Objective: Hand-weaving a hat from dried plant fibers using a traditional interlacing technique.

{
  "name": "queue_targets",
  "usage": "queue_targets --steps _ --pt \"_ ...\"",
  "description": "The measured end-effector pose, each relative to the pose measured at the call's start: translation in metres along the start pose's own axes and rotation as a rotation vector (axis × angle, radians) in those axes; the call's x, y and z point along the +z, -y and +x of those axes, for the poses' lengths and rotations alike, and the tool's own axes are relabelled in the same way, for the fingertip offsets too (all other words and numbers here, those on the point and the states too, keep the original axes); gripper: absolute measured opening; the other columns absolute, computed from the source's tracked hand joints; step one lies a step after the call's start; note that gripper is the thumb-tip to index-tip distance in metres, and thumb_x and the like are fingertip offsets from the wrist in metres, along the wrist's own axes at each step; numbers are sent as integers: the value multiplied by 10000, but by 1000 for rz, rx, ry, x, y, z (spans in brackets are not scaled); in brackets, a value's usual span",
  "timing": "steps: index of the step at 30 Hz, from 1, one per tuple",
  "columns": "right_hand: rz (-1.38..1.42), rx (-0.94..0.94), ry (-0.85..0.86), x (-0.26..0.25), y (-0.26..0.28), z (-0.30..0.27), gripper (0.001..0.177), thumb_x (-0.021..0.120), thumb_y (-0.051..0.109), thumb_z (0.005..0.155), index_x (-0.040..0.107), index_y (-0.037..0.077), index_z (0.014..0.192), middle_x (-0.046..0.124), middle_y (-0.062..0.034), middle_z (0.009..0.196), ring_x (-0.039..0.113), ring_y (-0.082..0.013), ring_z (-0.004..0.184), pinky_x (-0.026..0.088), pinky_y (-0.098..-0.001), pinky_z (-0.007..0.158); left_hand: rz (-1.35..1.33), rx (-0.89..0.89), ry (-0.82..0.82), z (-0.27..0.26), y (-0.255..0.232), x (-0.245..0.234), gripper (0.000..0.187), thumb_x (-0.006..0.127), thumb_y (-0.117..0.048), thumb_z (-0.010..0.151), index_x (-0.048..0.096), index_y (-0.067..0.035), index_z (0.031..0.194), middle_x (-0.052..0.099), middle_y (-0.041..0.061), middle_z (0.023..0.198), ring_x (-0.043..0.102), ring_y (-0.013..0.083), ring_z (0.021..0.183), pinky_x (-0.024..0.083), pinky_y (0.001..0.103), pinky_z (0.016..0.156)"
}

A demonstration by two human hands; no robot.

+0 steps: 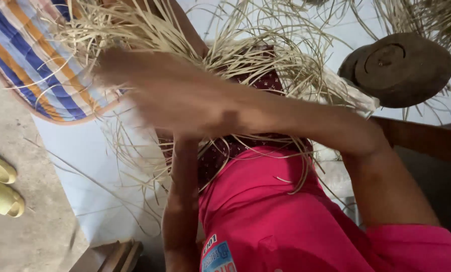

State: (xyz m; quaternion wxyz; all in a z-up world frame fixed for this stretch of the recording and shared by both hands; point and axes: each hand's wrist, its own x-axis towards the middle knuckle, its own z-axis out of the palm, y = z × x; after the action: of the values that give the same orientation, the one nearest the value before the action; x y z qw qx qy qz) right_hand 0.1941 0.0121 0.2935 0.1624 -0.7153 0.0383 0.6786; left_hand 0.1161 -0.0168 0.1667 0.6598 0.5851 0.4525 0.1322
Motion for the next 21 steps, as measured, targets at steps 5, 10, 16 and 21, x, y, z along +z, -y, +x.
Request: queue_targets --steps 5,10,16,21 --pt "-582 -1067 -547 -44 -139 65 563 666 416 808 362 27 1077 458 -198 934 618 -421 597 528 -539 502 17 -258 -132 7 4 6 481 613 -362 799 602 119 803 576 218 748 546 279 737 440 444 772" --pt "-309 -1036 -519 -23 -169 118 555 715 283 795 291 52 1068 496 -238 885 610 -434 624 504 -517 495 211 180 40 6 20 -13 476 333 -269 955 459 121 1197 460 196 876 420 288 815 303 398 664" --pt "-182 -963 -484 -17 -175 124 538 731 230 811 292 45 1062 532 -272 884 604 -396 619 515 -498 516 106 192 -191 -42 28 -47 355 538 -295 919 599 43 1007 616 235 906 622 306 821 495 399 755" --pt "-152 -974 -489 -15 -178 125 532 726 302 827 304 61 1045 539 -260 863 613 -407 618 519 -516 535 430 606 -348 -49 26 -33 54 754 -100 844 700 -102 845 610 42 728 601 156 663 492 253 625"
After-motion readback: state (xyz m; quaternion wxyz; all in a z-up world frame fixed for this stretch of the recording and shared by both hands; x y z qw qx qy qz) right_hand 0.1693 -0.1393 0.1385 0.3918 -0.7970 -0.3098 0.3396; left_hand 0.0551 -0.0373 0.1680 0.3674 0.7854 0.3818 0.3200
